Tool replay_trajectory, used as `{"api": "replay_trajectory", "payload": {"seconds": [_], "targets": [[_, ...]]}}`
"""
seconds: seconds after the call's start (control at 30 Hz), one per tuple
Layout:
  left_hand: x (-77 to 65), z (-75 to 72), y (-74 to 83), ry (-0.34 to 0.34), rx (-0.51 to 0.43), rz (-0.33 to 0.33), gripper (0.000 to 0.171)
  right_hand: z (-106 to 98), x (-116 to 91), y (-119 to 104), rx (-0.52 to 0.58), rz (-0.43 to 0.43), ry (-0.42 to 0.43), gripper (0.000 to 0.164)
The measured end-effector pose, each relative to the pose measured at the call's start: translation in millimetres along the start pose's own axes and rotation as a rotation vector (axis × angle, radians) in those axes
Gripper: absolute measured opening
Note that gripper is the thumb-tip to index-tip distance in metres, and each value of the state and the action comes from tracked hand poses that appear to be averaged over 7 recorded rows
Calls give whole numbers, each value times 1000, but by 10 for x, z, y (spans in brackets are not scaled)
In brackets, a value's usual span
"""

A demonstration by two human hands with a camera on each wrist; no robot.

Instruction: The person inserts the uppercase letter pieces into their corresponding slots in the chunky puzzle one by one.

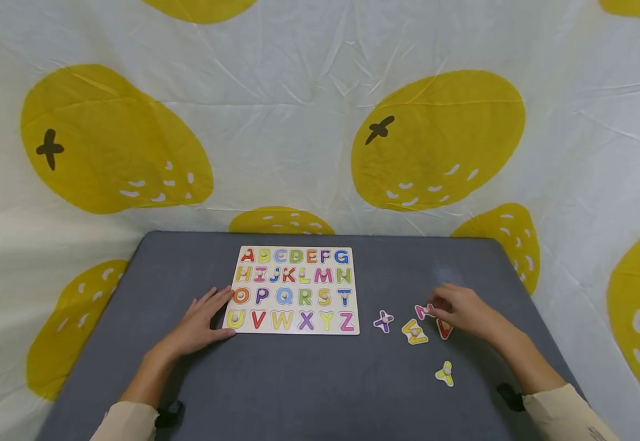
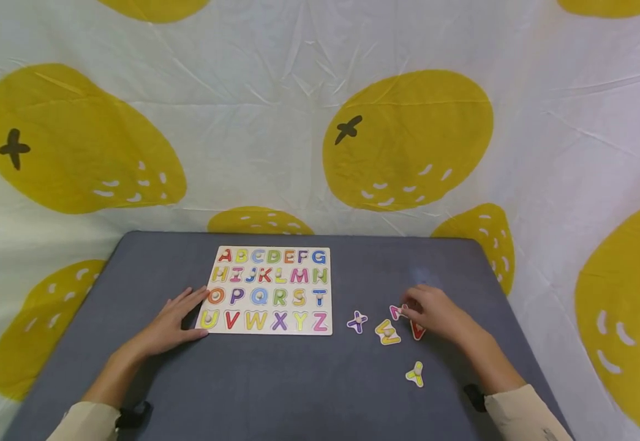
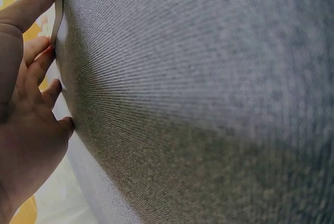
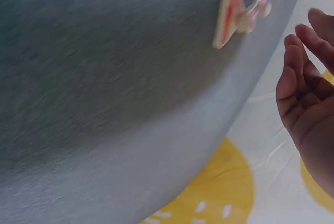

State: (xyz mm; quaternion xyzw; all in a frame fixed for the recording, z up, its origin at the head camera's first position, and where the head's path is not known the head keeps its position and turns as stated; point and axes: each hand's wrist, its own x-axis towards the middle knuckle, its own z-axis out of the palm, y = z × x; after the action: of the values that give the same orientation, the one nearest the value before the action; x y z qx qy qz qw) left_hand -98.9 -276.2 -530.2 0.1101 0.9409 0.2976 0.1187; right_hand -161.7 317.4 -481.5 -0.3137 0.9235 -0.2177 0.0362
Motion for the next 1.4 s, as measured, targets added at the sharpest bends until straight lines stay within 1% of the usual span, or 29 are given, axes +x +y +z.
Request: {"api": "replay_trajectory", "payload": {"seconds": [0.17,0.23,0.3,0.43,0.53,0.7,0.77,0.93,1.2,1.3,1.4], "targets": [[13,-1,9,-5,-8,-1,93,-39,-153,116,46,65,-94,18],[13,-1,7,-2,-16,-2,93,-45,-190,148,71,79,-130,18],[12,0,7,5,-22,-3,93,-38,-213,171,90,85,-158,17],[12,7,7,7,-17,2,93,2,-233,203,81,69,-189,17],[11,10,6,1,-15,0,93,36,-246,215,70,63,-191,18],[2,4,1,5,-16,-6,92,75,-261,218,81,52,-159,21],[-1,4,-6,8,-12,-2,92,88,-259,216,76,55,-147,22],[-2,8,-15,7,-25,0,92,93,-235,182,56,81,-159,22],[0,5,-4,3,-17,2,93,1,-161,41,52,110,-215,19],[-1,3,3,2,-21,-6,93,-45,-113,-26,36,102,-201,19],[-2,13,-3,-4,-17,-10,94,-73,-44,-111,29,64,-170,19]]}}
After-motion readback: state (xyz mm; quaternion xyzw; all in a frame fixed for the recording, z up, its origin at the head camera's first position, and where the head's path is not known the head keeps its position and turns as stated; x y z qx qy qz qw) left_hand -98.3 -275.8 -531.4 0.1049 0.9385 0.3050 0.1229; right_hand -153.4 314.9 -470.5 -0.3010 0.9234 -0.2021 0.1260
